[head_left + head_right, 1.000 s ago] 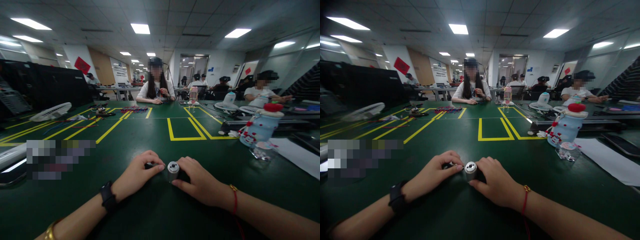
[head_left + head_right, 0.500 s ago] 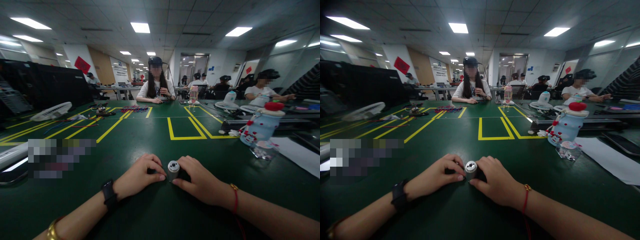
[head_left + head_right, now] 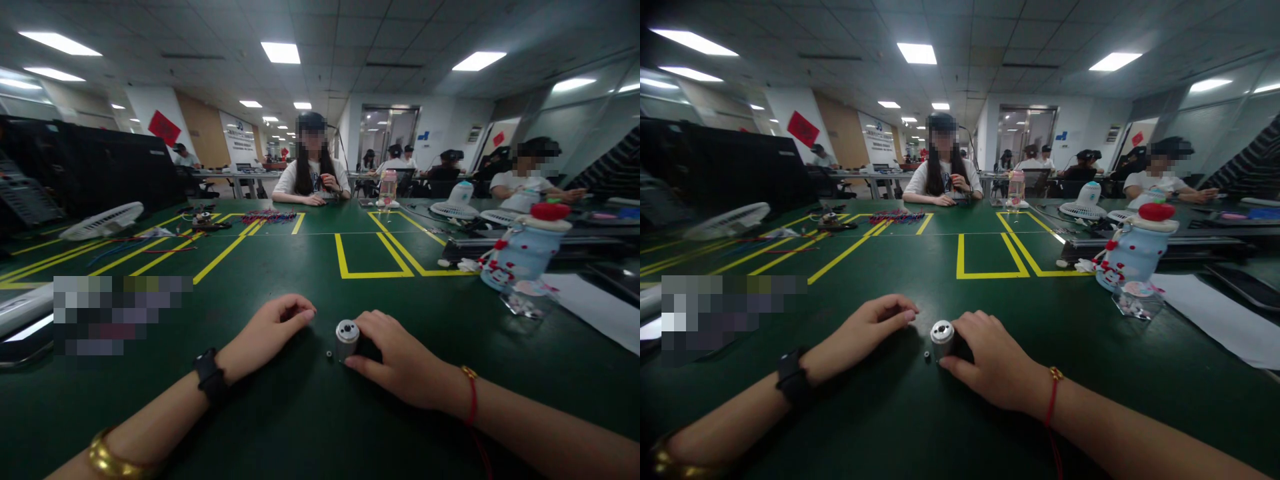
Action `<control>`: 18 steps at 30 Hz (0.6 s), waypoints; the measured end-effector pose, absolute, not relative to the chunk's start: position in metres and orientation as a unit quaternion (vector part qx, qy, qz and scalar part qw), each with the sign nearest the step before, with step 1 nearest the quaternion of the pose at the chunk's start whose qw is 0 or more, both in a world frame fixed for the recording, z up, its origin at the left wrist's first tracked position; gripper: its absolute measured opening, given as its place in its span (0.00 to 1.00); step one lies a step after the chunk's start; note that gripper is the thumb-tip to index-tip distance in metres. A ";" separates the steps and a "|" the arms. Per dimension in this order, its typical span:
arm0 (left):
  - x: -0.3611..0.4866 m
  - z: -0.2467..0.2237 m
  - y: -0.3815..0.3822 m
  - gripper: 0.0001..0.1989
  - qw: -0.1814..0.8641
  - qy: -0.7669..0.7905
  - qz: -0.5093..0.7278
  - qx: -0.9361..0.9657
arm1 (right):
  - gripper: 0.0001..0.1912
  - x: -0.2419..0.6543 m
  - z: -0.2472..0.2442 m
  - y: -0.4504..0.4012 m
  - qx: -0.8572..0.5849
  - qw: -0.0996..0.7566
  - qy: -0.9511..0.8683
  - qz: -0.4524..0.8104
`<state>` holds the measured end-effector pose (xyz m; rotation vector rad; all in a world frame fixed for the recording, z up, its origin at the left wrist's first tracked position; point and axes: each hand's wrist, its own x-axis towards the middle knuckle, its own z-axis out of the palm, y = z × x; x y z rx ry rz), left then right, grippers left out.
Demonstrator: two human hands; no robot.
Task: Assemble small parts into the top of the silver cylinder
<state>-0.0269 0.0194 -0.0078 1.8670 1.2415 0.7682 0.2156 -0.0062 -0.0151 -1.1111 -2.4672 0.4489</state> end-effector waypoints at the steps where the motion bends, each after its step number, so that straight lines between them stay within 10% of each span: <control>1: -0.028 -0.009 0.021 0.14 0.376 0.491 0.312 0.721 | 0.12 0.216 -0.015 -0.006 -0.398 0.198 -0.881 0.161; 18: -0.027 -0.010 0.019 0.13 0.379 0.482 0.274 0.741 | 0.12 0.216 -0.014 -0.006 -0.396 0.196 -0.882 0.163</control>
